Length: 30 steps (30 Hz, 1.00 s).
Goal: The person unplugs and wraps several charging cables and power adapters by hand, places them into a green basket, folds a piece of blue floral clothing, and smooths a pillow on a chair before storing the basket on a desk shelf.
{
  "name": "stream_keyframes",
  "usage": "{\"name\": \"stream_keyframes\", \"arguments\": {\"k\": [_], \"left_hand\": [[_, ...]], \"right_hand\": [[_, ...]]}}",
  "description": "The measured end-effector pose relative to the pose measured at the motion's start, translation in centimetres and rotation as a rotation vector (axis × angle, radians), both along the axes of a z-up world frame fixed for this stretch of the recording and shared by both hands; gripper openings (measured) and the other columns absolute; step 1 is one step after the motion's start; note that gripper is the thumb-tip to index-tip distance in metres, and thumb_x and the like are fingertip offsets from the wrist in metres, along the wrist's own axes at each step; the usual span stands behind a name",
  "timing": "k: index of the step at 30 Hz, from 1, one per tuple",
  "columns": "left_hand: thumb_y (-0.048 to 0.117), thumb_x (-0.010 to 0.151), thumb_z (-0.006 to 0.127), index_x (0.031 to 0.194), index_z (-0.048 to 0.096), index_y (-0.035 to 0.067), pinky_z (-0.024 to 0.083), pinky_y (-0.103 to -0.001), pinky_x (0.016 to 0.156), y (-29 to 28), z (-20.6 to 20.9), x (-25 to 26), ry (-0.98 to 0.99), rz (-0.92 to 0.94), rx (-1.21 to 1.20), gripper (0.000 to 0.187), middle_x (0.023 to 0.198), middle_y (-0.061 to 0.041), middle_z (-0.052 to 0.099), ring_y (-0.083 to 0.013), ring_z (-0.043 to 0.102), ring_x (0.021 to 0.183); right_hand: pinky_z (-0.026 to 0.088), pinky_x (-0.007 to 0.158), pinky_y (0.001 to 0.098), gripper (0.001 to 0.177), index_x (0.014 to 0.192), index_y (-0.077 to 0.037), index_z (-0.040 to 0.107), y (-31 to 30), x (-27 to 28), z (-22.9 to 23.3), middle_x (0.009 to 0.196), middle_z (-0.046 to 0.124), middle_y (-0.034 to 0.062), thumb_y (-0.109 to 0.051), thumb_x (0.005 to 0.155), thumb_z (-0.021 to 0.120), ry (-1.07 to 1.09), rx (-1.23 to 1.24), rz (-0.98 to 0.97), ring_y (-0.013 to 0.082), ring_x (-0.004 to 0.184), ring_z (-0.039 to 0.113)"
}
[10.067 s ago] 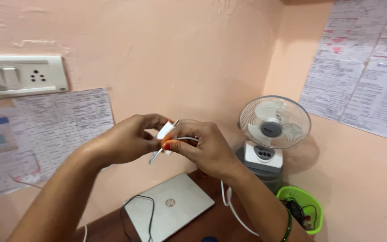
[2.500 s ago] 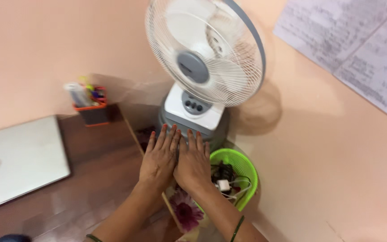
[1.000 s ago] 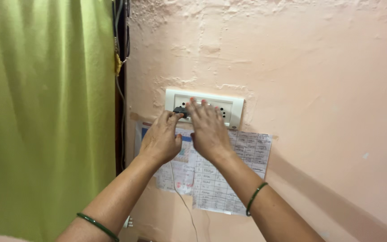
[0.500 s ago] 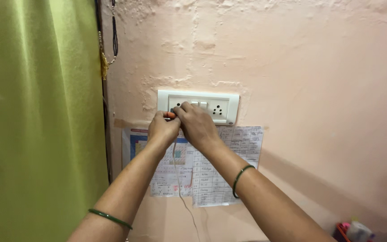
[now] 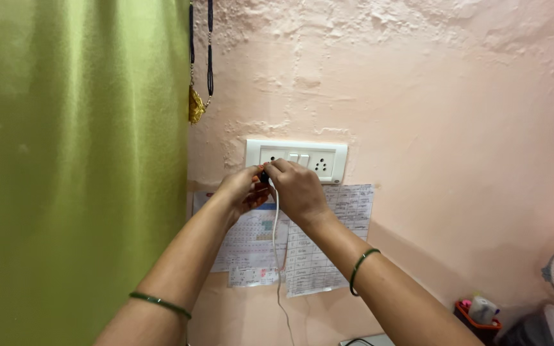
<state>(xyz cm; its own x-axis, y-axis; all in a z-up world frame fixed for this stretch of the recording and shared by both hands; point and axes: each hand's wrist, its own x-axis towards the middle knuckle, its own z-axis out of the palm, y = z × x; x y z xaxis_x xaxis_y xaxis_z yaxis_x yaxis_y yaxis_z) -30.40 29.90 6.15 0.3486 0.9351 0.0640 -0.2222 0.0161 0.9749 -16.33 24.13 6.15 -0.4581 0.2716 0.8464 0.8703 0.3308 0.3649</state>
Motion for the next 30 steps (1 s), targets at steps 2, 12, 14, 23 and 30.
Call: {"name": "stream_keyframes", "arguments": {"k": [2,12,14,23,30], "left_hand": [[0.039,0.103,0.048,0.097,0.065,0.013,0.055,-0.029,0.071,-1.1,0.1,-0.3,0.027,-0.03,0.013,0.032,0.082,-0.002,0.063,-0.0132,0.06,0.076],[0.033,0.104,0.04,0.117,0.063,0.01,0.061,-0.032,0.076,-7.4,1.1,-1.0,-0.111,-0.111,0.155,0.035,0.103,-0.012,0.075,-0.0168,0.074,0.087],[0.034,0.105,0.039,0.119,0.061,0.005,0.064,-0.032,0.076,-8.2,1.9,-0.6,-0.22,-0.115,0.186,0.039,0.107,-0.013,0.077,-0.0183,0.077,0.087],[0.036,0.103,0.052,0.117,0.066,0.006,0.051,-0.028,0.058,-11.0,5.7,-3.4,0.236,0.144,0.747,0.036,0.1,-0.006,0.078,-0.012,0.068,0.072],[0.035,0.1,0.049,0.112,0.071,0.012,0.05,-0.026,0.057,-18.3,4.4,-2.1,0.547,-0.494,0.647,0.034,0.099,-0.003,0.081,-0.0083,0.063,0.07]], "right_hand": [[0.062,0.069,0.0349,0.024,0.108,-0.001,0.073,-2.2,-0.3,0.1,0.098,0.074,0.0101,0.001,0.084,0.073,0.028,0.068,0.002,0.0254,0.083,0.074],[0.058,0.085,0.0329,0.033,0.123,-0.002,0.063,-9.9,-3.0,-2.9,0.112,0.069,0.0108,-0.013,0.091,0.063,0.904,-0.29,0.42,0.0217,0.1,0.07],[0.054,0.087,0.0289,0.034,0.124,-0.008,0.067,-11.3,-3.4,-4.5,0.104,0.074,0.0027,-0.029,0.105,0.049,1.233,-0.784,0.654,0.0148,0.099,0.068],[0.053,0.063,0.0296,0.025,0.113,-0.004,0.078,-19.1,-0.9,-6.7,0.079,0.066,-0.0012,-0.022,0.101,0.066,1.077,-0.887,0.427,0.0081,0.068,0.056],[0.046,0.064,0.0221,0.022,0.109,-0.004,0.077,-23.1,3.7,0.0,0.091,0.067,-0.0031,-0.023,0.098,0.071,0.77,-0.437,0.485,0.0023,0.077,0.055]]}}
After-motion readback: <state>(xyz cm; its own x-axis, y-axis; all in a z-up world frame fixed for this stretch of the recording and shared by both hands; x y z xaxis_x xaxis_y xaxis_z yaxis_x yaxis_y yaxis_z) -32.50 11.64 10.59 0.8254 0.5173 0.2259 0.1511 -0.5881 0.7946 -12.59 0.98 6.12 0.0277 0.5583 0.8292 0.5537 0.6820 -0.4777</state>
